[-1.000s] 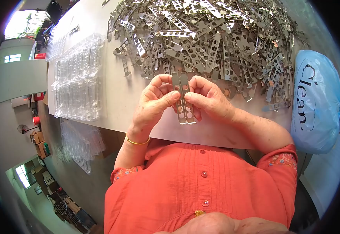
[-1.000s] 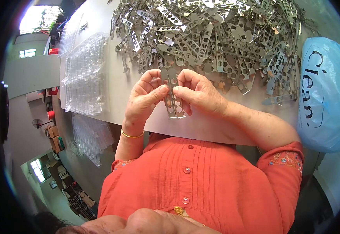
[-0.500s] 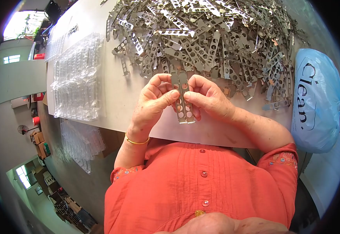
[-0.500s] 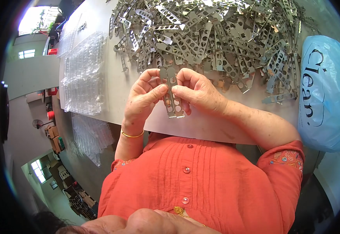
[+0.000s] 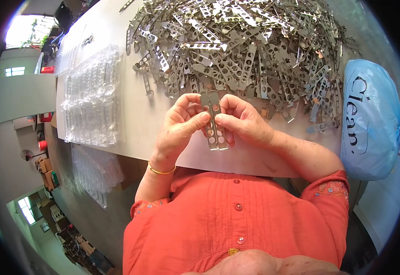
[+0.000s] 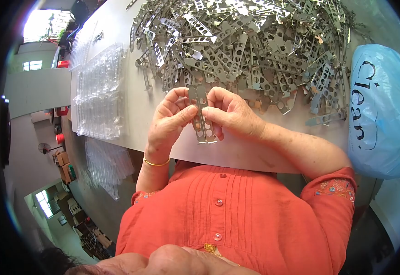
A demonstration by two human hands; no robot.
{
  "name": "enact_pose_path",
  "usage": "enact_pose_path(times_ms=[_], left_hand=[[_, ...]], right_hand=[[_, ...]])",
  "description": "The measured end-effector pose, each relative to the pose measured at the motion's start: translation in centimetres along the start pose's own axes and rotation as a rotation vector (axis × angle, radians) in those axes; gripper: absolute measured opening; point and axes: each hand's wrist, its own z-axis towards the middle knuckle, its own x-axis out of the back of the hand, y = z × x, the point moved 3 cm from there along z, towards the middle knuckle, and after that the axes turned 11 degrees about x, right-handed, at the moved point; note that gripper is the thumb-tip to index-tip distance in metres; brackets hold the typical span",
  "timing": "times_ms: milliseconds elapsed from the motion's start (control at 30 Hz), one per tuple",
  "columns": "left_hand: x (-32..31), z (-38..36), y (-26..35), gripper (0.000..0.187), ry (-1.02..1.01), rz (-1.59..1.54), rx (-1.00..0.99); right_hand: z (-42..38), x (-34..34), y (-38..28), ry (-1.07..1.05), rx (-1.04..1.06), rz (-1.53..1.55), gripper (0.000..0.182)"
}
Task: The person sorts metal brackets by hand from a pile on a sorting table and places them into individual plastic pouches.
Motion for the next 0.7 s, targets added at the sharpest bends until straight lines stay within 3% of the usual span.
enact_pose_path(times_ms=[700], left_hand=[[0.53, -0.45, 0.83, 0.034, -0.065, -0.064, 0.008]], right_hand=[[0.16, -0.05, 0.37, 0.018, 0.057, -0.013, 0.013]])
